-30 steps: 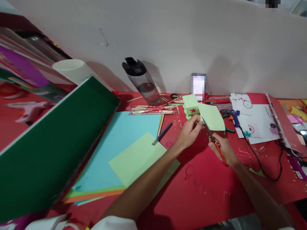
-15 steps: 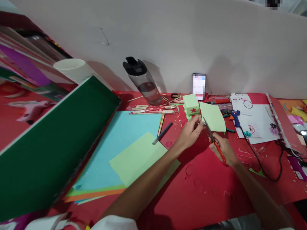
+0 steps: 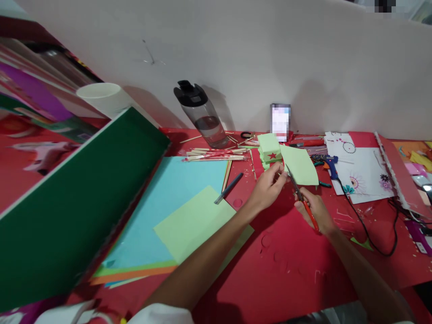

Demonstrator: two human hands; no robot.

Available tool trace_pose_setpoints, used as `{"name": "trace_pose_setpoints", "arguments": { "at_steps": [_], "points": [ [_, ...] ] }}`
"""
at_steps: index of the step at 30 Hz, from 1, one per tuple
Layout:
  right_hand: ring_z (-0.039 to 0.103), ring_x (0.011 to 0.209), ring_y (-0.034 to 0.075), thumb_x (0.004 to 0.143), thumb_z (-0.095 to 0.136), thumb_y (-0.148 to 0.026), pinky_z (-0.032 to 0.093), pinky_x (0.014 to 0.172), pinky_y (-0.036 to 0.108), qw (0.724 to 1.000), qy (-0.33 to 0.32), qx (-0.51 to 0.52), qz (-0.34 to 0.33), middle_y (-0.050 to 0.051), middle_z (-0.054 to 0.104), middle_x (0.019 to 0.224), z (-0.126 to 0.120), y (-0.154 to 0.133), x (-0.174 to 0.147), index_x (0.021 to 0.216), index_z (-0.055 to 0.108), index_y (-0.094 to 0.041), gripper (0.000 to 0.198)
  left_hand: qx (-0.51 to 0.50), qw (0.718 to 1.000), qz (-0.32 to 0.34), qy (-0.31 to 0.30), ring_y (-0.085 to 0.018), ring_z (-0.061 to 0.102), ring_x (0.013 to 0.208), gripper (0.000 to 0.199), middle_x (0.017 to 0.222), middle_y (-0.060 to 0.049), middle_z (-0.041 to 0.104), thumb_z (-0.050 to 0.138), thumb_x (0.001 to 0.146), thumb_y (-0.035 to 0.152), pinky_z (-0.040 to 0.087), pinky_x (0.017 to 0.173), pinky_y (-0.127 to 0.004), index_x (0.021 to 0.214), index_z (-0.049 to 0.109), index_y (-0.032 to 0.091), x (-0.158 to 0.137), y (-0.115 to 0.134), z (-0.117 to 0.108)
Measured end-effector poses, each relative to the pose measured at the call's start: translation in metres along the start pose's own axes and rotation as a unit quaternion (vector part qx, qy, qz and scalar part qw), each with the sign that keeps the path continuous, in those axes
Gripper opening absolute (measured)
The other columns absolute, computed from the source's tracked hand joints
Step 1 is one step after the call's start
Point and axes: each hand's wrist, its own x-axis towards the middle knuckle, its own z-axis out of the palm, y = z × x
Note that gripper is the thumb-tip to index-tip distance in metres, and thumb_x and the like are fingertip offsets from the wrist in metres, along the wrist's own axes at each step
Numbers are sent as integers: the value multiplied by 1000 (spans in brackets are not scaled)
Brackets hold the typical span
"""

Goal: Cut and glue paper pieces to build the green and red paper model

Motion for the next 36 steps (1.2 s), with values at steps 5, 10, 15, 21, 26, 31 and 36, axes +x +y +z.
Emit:
{"name": "trace_pose_setpoints", "arguments": {
  "at_steps": [5,10,15,21,26,31,36],
  "points": [
    [40,54,11,100,61,-60,28,54,25,1000,1,-1,-6,-7,49,64,0,0,0,93,53,-23,38,-3,1000,-1,5,-15,55,70,27,76,2,57,52,101,43,43,68,-29,84,47,23,0,0,0],
    [42,53,11,101,59,-60,31,53,24,1000,5,17,-9,-7,48,64,1,3,-1,95,54,-23,38,-11,1000,-4,10,-15,54,67,27,74,2,57,54,101,42,42,67,-29,83,48,22,-1,-1,2],
    [43,51,11,101,59,-63,33,49,23,997,-9,77,13,-7,46,65,2,6,-3,99,54,-24,39,-72,997,-2,-1,-14,55,66,26,78,0,62,61,96,45,43,65,-28,86,58,20,0,-1,4],
    [40,50,11,99,57,-71,33,46,21,991,-16,127,31,-7,45,65,4,7,-5,101,53,-24,47,-97,995,-25,-8,-13,53,60,37,67,1,62,72,88,53,43,60,-28,80,63,19,1,2,1],
    [41,51,11,100,58,-68,34,46,21,993,-18,115,28,-7,45,66,2,6,-4,100,54,-24,44,-79,995,-48,-21,-14,54,59,45,60,0,60,71,88,59,43,61,-29,74,68,17,0,6,0],
    [43,52,11,98,63,-66,35,47,21,994,-25,100,18,-6,46,67,0,3,-4,100,54,-24,43,-67,995,-71,1,-15,56,60,51,58,-2,59,66,90,62,44,62,-30,68,69,16,-1,2,3],
    [42,52,11,96,60,-73,35,46,22,992,-34,114,29,-6,46,68,0,4,-5,104,55,-23,50,-60,996,-66,7,-16,57,60,49,57,-1,59,65,91,58,44,64,-30,65,67,17,-1,2,4]
  ]
}}
